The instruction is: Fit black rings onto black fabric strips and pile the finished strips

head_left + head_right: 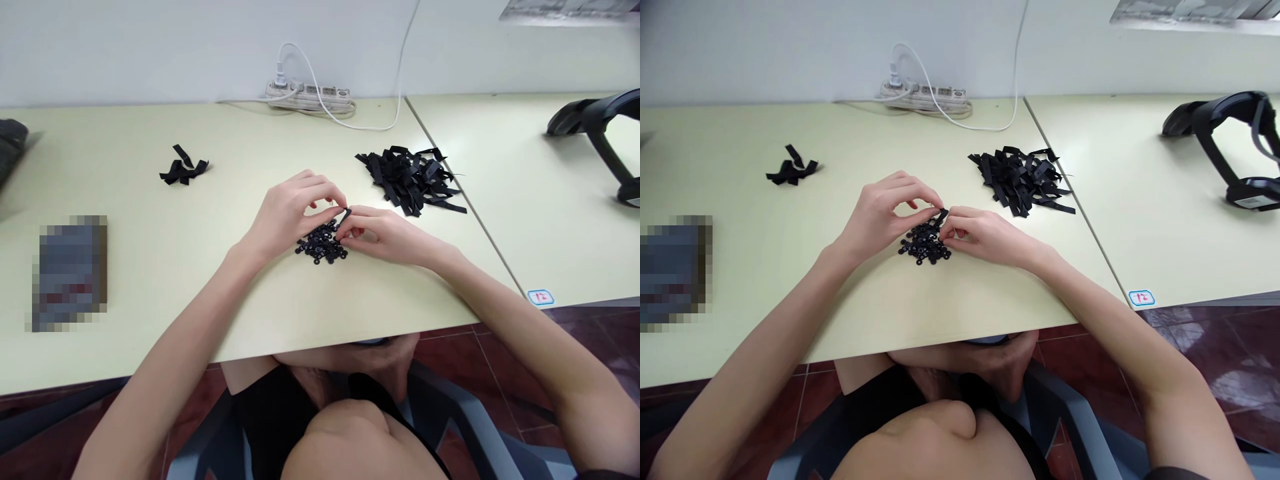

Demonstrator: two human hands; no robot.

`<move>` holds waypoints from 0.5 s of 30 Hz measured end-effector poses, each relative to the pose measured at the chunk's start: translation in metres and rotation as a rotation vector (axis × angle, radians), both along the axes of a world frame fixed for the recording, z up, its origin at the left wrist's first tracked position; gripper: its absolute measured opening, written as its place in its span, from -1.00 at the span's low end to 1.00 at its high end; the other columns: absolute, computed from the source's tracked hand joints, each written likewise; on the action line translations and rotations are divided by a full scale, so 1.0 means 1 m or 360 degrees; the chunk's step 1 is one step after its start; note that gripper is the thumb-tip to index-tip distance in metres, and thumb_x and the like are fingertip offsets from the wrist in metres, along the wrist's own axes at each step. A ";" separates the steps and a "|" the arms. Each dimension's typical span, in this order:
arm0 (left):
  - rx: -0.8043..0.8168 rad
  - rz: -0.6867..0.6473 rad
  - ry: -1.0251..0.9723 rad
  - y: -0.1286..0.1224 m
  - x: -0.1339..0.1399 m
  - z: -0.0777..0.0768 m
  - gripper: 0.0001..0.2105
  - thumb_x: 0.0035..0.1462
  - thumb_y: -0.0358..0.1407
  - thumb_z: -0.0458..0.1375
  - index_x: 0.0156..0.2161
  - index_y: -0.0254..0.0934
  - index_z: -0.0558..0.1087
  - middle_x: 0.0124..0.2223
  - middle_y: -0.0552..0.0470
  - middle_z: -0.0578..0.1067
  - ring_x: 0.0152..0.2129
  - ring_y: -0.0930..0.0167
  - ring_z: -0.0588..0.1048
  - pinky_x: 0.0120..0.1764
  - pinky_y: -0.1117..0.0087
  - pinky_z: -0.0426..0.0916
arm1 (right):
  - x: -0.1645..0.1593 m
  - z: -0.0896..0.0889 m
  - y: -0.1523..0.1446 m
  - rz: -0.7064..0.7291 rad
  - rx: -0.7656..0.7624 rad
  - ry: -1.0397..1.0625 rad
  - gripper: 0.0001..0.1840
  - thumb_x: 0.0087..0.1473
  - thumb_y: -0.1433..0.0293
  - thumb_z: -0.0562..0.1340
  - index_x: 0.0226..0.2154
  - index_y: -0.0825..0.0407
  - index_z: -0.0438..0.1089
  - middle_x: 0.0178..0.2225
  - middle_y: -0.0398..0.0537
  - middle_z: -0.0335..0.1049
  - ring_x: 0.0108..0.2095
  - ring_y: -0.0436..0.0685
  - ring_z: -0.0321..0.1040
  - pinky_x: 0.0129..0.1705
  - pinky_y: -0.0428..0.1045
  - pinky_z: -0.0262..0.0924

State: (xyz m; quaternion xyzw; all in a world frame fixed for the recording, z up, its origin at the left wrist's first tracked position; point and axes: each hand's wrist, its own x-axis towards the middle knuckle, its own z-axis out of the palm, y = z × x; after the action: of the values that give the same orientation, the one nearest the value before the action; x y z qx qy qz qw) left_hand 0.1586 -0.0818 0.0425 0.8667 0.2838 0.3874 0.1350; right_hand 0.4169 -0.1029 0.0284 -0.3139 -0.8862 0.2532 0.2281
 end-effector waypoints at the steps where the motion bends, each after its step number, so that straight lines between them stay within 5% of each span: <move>1: -0.0007 -0.0003 0.0003 0.000 0.000 0.000 -0.88 0.45 -0.39 0.25 -0.11 -0.13 0.63 -0.11 0.06 0.72 -0.14 0.30 0.62 -0.17 0.27 0.56 | -0.001 -0.001 0.000 -0.0020 0.0022 0.0026 -0.86 0.46 0.30 0.31 -0.12 -0.05 0.60 -0.12 0.01 0.61 -0.20 0.15 0.55 -0.12 0.06 0.45; 15: 0.0025 0.0037 -0.0067 -0.006 0.007 0.001 -0.90 0.46 -0.36 0.28 -0.11 -0.15 0.66 -0.13 0.03 0.72 -0.16 0.32 0.62 -0.18 0.32 0.56 | -0.008 0.004 -0.001 -0.0623 -0.0098 0.0844 -0.89 0.34 0.24 0.47 -0.18 -0.08 0.68 -0.25 -0.12 0.72 -0.24 0.16 0.70 -0.03 0.16 0.67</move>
State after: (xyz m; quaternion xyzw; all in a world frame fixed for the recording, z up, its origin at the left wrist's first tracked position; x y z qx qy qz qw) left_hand 0.1658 -0.0878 0.0436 0.8560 0.2879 0.4094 0.1298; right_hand 0.4085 -0.1035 0.0324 -0.4083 -0.7107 0.3042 0.4855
